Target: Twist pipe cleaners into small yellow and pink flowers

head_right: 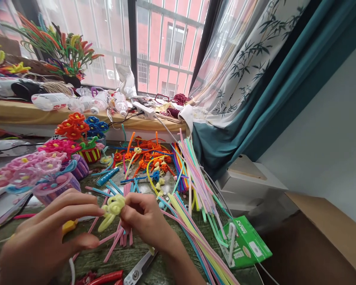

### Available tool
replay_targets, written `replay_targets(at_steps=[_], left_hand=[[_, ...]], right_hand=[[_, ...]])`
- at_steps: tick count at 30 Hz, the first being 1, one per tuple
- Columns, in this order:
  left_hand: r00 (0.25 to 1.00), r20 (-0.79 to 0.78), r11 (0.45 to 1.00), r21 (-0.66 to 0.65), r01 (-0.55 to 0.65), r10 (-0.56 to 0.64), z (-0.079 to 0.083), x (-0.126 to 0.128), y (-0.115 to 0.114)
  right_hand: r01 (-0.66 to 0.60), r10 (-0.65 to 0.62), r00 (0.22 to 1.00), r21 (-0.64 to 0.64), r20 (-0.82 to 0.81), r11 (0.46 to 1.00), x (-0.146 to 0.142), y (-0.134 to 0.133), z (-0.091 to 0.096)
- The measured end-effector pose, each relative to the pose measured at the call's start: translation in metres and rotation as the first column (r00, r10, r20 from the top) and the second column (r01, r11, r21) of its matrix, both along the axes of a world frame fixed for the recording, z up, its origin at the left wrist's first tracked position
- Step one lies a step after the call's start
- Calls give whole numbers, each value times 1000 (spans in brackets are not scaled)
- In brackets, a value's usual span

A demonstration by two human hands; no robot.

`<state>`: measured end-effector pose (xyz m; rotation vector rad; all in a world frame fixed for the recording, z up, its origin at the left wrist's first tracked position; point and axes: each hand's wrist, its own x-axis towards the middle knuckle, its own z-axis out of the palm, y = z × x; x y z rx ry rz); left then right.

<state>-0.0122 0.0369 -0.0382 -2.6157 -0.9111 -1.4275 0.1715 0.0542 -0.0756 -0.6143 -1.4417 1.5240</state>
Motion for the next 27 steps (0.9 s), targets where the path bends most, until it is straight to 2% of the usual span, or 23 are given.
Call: replay_targets(at_steps=[2, 5, 7, 9, 11, 13, 17, 22, 27], left_hand=[[995, -79, 994, 95, -48, 56, -5, 3, 0], [983, -135, 970, 227, -92, 125, -15, 7, 1], [968, -174, 952, 280, -128, 181, -22, 6, 2], [948, -224, 941, 302, -153, 226, -25, 3, 2], [931, -268, 944, 284, -169, 247, -26, 1, 2], [926, -284, 951, 253, -176, 247, -24, 1, 2], [928, -293, 961, 218, -168, 229, -22, 6, 4], [919, -356, 979, 167, -116, 170, -24, 12, 3], [929, -366, 998, 42, -40, 53, -24, 12, 2]], right_hand=[[0, -1, 999, -26, -41, 1000, 0, 1, 1], [-25, 25, 1000, -44, -6, 999, -1, 3, 2], [1, 0, 996, -9, 86, 1000, -1, 3, 2], [88, -105, 972, 89, 212, 992, -2, 4, 2], [162, -224, 926, 216, 304, 963, -2, 4, 2], [189, -289, 896, 298, 338, 936, -2, 4, 3], [240, -372, 853, 358, 366, 902, 0, 4, 6], [223, -365, 835, 354, 410, 908, 1, 5, 5], [196, -329, 846, 328, 419, 924, -1, 5, 5]])
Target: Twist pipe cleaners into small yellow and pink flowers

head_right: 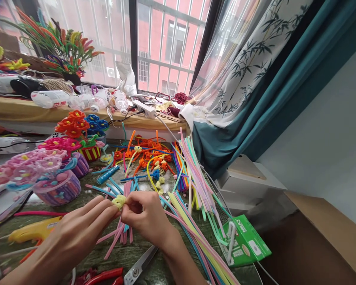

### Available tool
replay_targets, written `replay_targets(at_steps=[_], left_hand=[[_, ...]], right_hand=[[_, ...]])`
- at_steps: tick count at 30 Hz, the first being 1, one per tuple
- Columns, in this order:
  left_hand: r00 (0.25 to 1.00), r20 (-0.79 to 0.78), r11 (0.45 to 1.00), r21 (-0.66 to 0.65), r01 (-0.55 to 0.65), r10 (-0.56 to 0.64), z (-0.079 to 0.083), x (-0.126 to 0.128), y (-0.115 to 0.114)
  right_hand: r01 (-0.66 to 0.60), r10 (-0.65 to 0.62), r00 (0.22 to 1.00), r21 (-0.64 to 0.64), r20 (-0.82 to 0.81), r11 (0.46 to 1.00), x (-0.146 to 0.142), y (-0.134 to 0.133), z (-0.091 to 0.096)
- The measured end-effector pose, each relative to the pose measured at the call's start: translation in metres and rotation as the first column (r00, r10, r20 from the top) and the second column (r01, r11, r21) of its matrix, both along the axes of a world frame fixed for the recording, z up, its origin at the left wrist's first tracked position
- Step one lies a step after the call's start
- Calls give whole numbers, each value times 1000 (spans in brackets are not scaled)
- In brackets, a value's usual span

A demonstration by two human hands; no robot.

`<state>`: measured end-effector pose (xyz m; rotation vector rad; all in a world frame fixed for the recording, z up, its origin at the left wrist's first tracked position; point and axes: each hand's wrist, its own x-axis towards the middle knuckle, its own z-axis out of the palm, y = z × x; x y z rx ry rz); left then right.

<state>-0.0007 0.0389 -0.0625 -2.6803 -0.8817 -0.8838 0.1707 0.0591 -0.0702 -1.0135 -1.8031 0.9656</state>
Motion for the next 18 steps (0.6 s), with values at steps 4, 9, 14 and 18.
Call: replay_targets(at_steps=[4, 9, 14, 18], left_hand=[[995, 95, 999, -12, 45, -43, 0, 0, 4], [988, 148, 989, -129, 73, -53, -1, 1, 3], [947, 320, 960, -257, 114, -27, 2, -2, 4], [917, 398, 918, -355, 176, -22, 5, -6, 7]], right_hand=[[-9, 9, 1000, -52, -16, 999, 1, 0, 3], [-60, 56, 997, -91, -52, 994, 4, 0, 3], [-135, 119, 986, -143, -115, 981, 7, -1, 8], [-205, 178, 973, -201, -145, 958, 11, -3, 14]])
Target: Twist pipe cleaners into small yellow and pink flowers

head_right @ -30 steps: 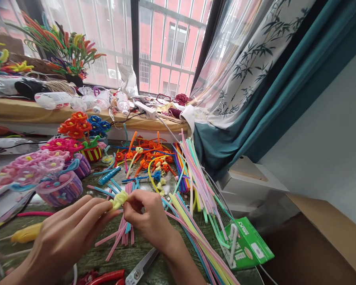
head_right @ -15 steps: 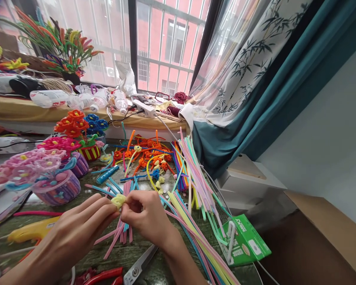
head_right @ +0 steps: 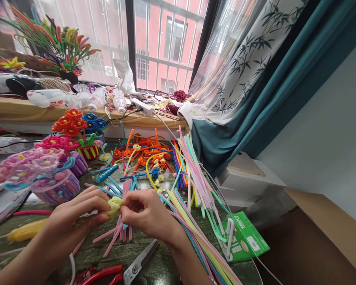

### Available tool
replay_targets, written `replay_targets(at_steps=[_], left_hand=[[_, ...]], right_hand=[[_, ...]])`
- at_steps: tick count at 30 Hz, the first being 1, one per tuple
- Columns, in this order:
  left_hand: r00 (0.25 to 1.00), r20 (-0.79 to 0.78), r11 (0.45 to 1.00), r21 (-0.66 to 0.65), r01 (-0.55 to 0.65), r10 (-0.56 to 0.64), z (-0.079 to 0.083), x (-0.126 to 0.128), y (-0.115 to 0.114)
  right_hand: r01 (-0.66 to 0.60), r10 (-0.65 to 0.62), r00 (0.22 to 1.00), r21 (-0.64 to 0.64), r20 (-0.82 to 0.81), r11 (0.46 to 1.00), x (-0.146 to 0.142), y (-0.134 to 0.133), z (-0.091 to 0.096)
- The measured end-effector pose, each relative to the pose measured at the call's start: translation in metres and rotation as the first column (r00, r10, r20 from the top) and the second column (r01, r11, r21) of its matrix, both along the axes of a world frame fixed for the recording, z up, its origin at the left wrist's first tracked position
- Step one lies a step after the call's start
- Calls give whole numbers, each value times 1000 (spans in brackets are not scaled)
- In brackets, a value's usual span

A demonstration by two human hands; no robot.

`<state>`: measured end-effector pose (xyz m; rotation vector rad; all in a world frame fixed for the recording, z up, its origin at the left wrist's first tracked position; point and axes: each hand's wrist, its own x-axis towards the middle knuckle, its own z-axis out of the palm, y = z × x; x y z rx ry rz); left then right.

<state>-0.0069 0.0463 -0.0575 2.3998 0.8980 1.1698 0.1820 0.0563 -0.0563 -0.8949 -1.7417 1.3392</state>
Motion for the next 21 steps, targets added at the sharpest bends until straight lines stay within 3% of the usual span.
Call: replay_targets(at_steps=[8, 16, 21], left_hand=[[999, 41, 997, -79, -10, 13, 5, 2, -4], [987, 149, 959, -265, 98, -60, 12, -1, -3], [977, 214, 963, -258, 71, -15, 11, 4, -7]], right_hand=[[-35, 35, 999, 37, 2, 999, 1, -1, -1], [-70, 70, 998, 24, -6, 997, -1, -3, -2], [-80, 83, 995, 58, -53, 995, -3, -4, -7]])
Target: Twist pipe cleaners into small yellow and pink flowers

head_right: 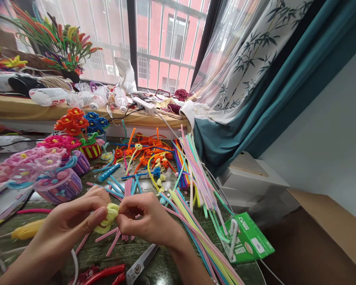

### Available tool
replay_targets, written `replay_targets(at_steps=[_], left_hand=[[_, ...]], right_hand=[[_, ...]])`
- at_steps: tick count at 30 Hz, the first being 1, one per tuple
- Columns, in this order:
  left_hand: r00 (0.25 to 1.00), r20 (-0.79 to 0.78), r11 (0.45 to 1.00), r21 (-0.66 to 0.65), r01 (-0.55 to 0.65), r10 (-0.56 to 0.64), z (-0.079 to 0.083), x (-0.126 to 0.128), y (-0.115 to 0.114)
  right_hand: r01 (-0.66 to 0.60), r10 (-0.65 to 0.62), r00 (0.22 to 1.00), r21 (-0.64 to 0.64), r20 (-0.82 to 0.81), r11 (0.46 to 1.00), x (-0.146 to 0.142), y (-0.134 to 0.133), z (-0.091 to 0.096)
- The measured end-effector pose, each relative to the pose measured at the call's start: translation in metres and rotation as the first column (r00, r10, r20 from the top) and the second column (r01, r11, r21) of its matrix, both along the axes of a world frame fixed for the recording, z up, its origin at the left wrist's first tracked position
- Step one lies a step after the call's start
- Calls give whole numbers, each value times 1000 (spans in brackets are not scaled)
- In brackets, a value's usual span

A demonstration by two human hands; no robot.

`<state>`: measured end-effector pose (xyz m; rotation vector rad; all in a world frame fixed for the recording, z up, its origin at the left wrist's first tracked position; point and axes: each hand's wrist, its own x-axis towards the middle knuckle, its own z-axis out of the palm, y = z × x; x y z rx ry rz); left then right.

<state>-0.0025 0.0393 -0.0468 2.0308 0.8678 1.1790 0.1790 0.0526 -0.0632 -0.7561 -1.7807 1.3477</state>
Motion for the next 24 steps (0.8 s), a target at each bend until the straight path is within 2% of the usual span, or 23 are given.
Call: replay_targets(at_steps=[10, 14, 19, 24], left_hand=[[997, 20, 998, 6, -68, 68, -1, 0, -2], [989, 35, 990, 13, -142, 142, -1, -3, -4], [970, 86, 963, 128, -238, 229, -5, 0, -4], [979, 51, 963, 180, -203, 197, -12, 6, -5]], right_hand=[[6, -12, 996, -66, -85, 998, -5, -2, -3], [-44, 16, 974, -120, -225, 992, -6, 0, -6], [-30, 15, 952, -42, -306, 999, -6, 0, -8], [35, -16, 977, 90, -212, 995, -7, -2, -9]])
